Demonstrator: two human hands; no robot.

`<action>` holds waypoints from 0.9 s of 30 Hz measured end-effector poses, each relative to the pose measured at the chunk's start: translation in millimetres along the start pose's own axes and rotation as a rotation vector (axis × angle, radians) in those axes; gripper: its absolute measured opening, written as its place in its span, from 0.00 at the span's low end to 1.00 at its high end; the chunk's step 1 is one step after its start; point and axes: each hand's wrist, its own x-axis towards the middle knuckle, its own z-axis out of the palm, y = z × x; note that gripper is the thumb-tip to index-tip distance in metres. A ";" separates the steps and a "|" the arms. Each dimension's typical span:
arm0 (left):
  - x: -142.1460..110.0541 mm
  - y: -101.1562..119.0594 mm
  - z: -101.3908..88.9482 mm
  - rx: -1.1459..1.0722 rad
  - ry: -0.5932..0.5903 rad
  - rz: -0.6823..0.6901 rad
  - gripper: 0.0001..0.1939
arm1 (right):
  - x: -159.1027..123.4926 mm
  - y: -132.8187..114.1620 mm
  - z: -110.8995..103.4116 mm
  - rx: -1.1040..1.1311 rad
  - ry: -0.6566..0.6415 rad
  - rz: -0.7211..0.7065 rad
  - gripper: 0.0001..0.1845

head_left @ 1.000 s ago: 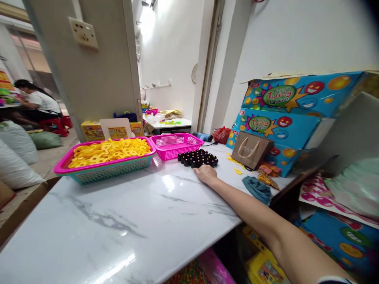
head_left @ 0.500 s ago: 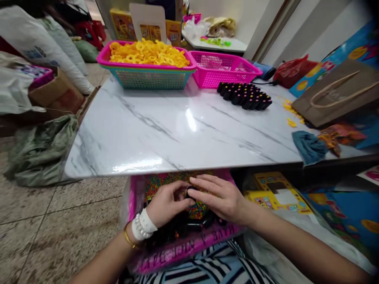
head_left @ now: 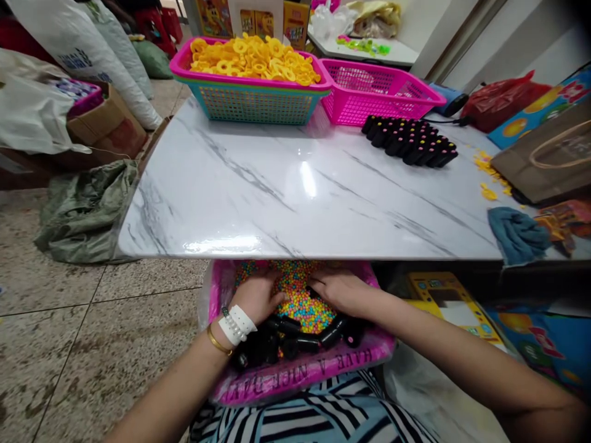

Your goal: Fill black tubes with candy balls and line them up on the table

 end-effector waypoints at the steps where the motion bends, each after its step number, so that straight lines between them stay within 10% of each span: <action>1: -0.2 1.0 1.3 0.033 -0.024 -0.007 0.22 | 1.2 -4.1 -0.5 0.010 -0.010 -0.023 0.14; 11: 1.8 -5.9 7.1 0.004 -0.033 -0.025 0.16 | -20.5 4.8 0.6 0.783 0.275 0.008 0.18; 18: 3.0 -2.7 7.2 -0.004 -0.051 -0.038 0.20 | -21.4 -1.4 -2.7 0.865 0.349 0.039 0.18; 27: 2.4 -19.4 17.6 -0.073 -0.080 -0.077 0.22 | -74.7 28.3 -89.2 0.852 0.707 0.149 0.16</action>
